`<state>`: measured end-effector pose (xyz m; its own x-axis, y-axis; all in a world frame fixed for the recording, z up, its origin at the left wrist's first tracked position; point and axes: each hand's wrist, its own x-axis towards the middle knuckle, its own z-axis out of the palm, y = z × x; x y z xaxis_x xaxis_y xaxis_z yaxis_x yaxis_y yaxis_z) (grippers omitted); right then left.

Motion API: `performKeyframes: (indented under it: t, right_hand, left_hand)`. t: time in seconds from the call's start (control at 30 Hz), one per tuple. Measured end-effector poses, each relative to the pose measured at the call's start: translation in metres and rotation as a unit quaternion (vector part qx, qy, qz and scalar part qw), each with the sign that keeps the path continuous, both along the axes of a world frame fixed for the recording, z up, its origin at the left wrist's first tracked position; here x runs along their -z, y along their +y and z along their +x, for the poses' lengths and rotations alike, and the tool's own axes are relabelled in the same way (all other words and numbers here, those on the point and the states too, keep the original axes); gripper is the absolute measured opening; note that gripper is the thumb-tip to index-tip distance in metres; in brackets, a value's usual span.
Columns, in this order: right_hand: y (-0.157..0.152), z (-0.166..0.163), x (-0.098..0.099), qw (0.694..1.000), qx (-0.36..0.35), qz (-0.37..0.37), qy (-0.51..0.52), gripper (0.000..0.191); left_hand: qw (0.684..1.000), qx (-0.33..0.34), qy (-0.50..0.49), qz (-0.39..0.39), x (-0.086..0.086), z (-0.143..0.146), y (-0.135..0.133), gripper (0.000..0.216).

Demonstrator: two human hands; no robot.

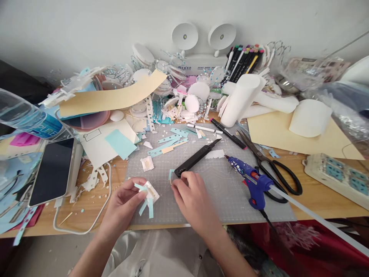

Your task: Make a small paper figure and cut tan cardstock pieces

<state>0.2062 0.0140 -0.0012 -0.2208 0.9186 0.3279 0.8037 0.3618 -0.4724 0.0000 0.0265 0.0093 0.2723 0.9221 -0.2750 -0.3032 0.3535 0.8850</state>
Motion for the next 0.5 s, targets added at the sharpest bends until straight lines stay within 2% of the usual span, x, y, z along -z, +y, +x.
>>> performKeyframes:
  t: [0.2,0.37,0.5]
  right_hand:
    - [-0.0003,-0.0025,-0.0007,1.000,0.019,0.003,-0.003,0.016]
    - [0.0017,-0.0060,-0.0010,1.000,0.011,-0.002,-0.004,0.011]
    - [0.0043,-0.0094,-0.0009,0.999,0.035,0.005,-0.002,0.015]
  left_hand:
    - [1.000,-0.002,0.019,0.015,-0.0028,0.0045,0.0023,0.018]
    - [0.999,-0.007,0.038,0.021,-0.0022,0.0034,0.0011,0.018]
    - [0.999,-0.004,0.030,0.025,-0.0015,0.0028,0.0003,0.017]
